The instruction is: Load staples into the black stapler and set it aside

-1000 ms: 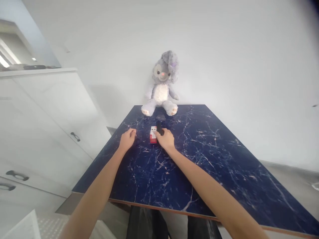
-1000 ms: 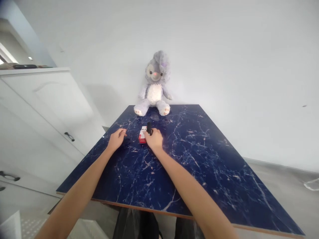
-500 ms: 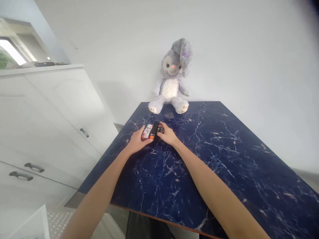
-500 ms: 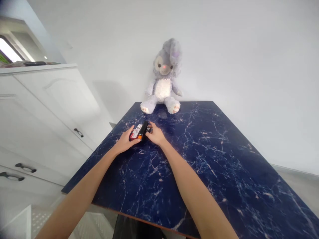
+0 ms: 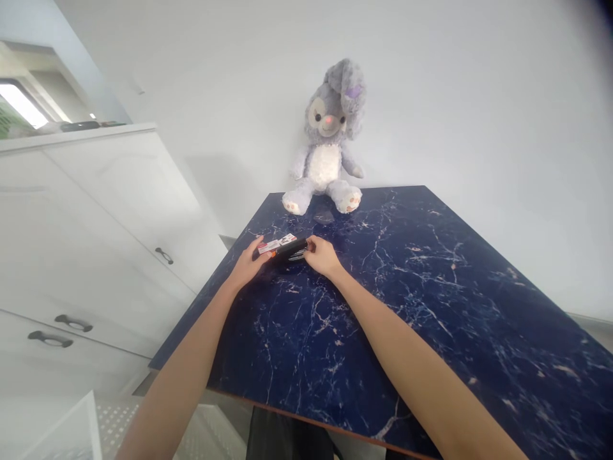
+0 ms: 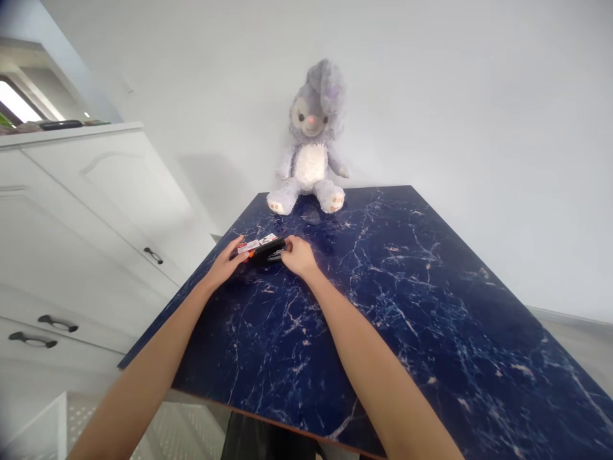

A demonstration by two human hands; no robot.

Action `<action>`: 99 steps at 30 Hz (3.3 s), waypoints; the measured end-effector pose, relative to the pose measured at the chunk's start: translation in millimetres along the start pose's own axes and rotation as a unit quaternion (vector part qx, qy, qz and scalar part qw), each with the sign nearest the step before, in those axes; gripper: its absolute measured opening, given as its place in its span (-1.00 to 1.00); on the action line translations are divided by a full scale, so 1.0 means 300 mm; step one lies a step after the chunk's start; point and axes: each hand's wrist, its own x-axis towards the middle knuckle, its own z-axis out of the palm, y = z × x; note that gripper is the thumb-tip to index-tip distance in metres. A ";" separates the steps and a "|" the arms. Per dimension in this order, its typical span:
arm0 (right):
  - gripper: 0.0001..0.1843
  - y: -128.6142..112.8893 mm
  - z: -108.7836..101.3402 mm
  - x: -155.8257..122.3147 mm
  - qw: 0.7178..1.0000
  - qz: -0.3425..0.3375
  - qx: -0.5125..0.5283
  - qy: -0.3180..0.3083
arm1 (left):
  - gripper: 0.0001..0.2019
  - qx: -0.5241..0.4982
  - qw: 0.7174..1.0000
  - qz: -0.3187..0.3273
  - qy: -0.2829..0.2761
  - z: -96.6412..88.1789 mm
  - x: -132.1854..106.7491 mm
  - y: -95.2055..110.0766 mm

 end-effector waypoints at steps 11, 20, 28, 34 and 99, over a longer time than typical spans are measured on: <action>-0.66 0.026 -0.020 -0.008 0.976 0.099 0.089 0.172 | -0.28 -0.039 0.999 -0.016 -0.003 -0.002 0.031 -0.040; -0.63 0.007 -0.025 -0.031 0.981 0.078 -0.027 0.175 | -0.33 0.019 1.000 -0.013 0.009 0.002 0.029 -0.046; -0.73 -0.030 -0.029 -0.082 0.934 -0.126 -0.321 0.093 | -0.62 0.057 0.994 0.014 0.097 -0.001 0.017 -0.020; -0.72 -0.019 -0.069 -0.092 0.927 -0.145 -0.326 0.115 | -0.50 -0.174 0.970 -0.019 0.168 0.002 0.015 0.007; -0.73 -0.079 -0.062 -0.115 0.984 -0.121 0.050 0.117 | -0.61 -0.340 0.938 -0.055 -0.021 0.096 -0.066 0.135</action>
